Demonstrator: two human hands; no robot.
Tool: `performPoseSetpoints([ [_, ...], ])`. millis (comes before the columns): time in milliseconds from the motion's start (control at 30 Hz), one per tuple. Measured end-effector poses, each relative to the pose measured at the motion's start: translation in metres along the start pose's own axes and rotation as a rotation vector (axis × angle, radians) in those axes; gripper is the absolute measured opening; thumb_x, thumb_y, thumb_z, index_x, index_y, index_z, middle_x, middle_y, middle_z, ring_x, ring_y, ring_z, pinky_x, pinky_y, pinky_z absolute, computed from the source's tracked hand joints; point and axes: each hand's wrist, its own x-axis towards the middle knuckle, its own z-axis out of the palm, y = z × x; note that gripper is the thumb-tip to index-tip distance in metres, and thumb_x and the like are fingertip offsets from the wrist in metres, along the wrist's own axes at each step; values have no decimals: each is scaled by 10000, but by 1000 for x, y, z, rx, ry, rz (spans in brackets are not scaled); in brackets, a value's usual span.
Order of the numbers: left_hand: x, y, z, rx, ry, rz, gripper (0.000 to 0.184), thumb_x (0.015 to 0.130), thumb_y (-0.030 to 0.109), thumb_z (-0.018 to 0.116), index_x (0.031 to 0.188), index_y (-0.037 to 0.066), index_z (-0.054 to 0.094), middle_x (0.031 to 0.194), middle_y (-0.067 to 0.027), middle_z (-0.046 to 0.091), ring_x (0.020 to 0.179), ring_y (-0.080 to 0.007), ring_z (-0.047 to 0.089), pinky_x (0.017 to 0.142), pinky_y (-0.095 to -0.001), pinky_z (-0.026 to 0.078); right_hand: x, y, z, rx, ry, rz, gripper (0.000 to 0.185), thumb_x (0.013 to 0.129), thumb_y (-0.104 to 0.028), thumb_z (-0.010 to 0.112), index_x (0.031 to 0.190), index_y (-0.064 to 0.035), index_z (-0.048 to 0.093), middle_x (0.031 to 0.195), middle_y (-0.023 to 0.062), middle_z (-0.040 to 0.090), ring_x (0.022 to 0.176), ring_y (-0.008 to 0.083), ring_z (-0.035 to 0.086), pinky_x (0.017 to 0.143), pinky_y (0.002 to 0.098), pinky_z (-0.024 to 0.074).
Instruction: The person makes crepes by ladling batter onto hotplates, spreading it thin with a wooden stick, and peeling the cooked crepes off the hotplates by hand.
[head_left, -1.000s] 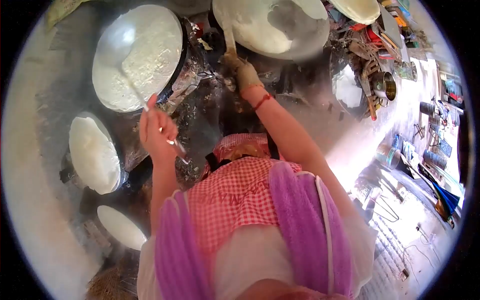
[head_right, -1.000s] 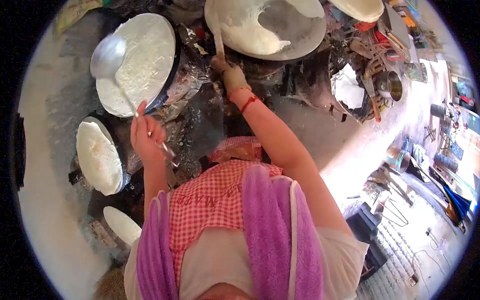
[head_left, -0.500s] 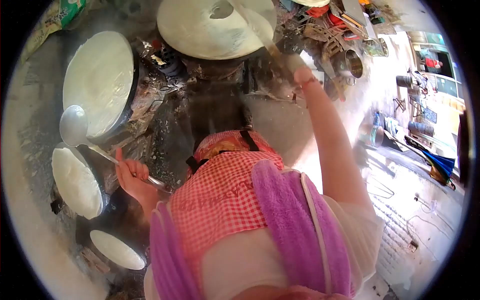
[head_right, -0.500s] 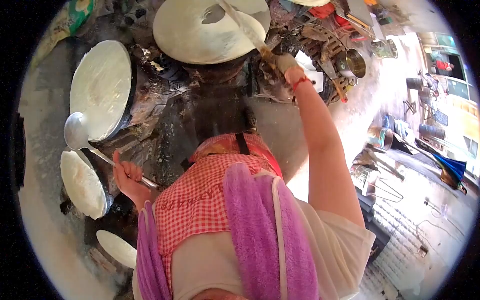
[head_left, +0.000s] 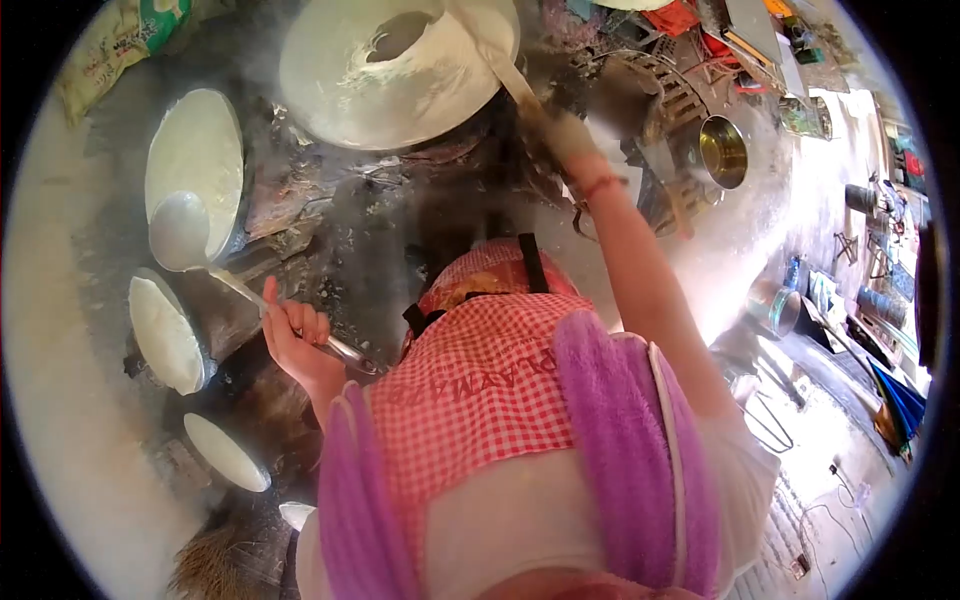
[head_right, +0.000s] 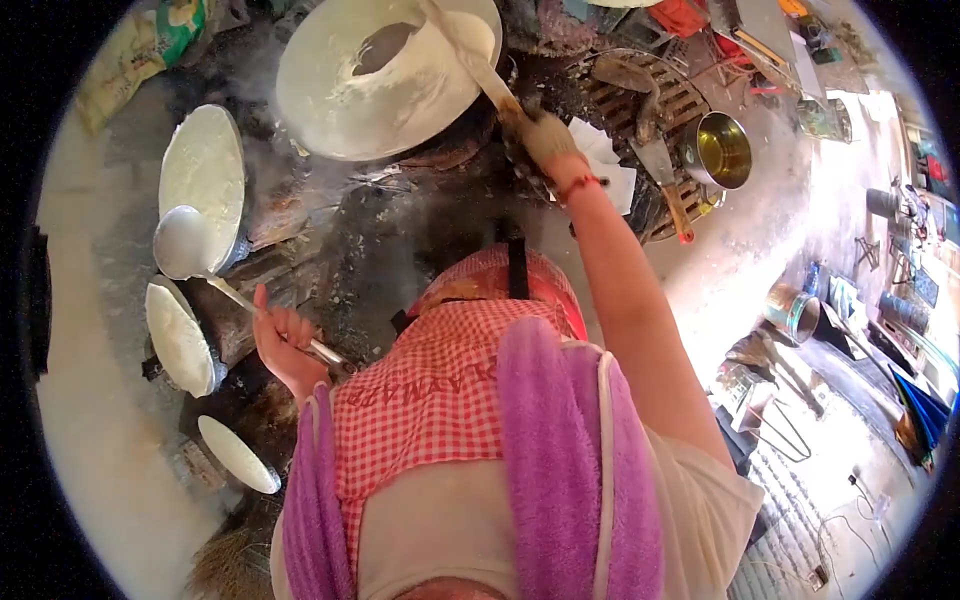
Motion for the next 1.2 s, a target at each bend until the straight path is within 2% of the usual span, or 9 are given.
performPoseSetpoints([
  [67, -3, 3, 5, 16, -3, 16, 356, 1007, 191, 410, 1307, 5, 453, 659, 39, 312, 484, -44, 261, 404, -211, 234, 6, -38, 0, 73, -41, -5, 695, 895, -615, 428, 1092, 19, 634, 969, 262, 656, 926, 394, 622, 810, 409, 462],
  [133, -7, 8, 6, 46, -14, 44, 386, 1011, 211, 410, 1330, -5, 427, 653, 47, 291, 492, -35, 246, 412, -207, 226, -1, -69, 1, 22, -108, 91, 426, 912, -455, 540, 1033, -66, 663, 719, 43, 642, 600, 120, 580, 526, 280, 441],
  [267, 1, 19, -25, 83, 11, 102, 413, 1018, 229, 405, 1352, -14, 406, 642, 58, 270, 490, -26, 225, 409, -205, 215, -56, -48, -8, 598, 12, -157, 419, 882, -254, 638, 1248, -64, 568, 957, 26, 667, 755, 83, 585, 680, 232, 469],
  [400, 9, 24, -51, 81, 70, 124, 360, 1018, 202, 405, 1310, -3, 453, 641, 59, 271, 483, -30, 228, 402, -215, 211, -80, -19, 5, 602, 204, 2, 541, 847, -151, 675, 1351, -83, 491, 1073, 42, 657, 824, 93, 600, 576, 232, 486],
  [633, 56, 27, -75, 41, 52, 5, 341, 1010, 192, 419, 1294, 10, 473, 639, 57, 270, 484, -35, 230, 404, -226, 190, -59, -57, 96, 254, 254, -354, 501, 840, -143, 682, 1310, -57, 530, 1095, 60, 647, 724, 105, 607, 559, 260, 507],
  [700, 66, 36, -75, 46, 60, 5, 342, 1001, 177, 418, 1294, 4, 461, 627, 41, 302, 461, -42, 252, 389, -204, 227, -81, -104, 81, 367, 30, -124, 485, 849, -115, 665, 1307, -41, 524, 1102, 60, 643, 783, 113, 611, 628, 253, 517],
  [867, 84, 40, -108, 75, 18, 51, 344, 1010, 195, 413, 1293, 4, 456, 635, 53, 280, 471, -33, 233, 392, -228, 207, -61, -36, 86, 942, 241, -131, 467, 862, -48, 624, 1311, -13, 500, 1081, 69, 644, 822, 126, 606, 661, 242, 509],
  [1100, 89, 35, -103, 108, -66, -30, 337, 1014, 196, 406, 1289, 10, 466, 642, 40, 351, 446, -37, 273, 378, -214, 216, -86, -95, 91, 523, 89, -90, 479, 843, -128, 681, 1290, -34, 537, 1076, 36, 657, 726, 67, 616, 469, 210, 429],
  [1200, 87, 34, -76, 169, -157, -47, 335, 1013, 212, 420, 1280, 20, 482, 646, 39, 378, 432, -36, 292, 364, -216, 230, -69, -94, 55, 678, 178, -12, 497, 859, -152, 658, 1314, -9, 515, 1136, 81, 633, 914, 139, 613, 767, 247, 506],
])
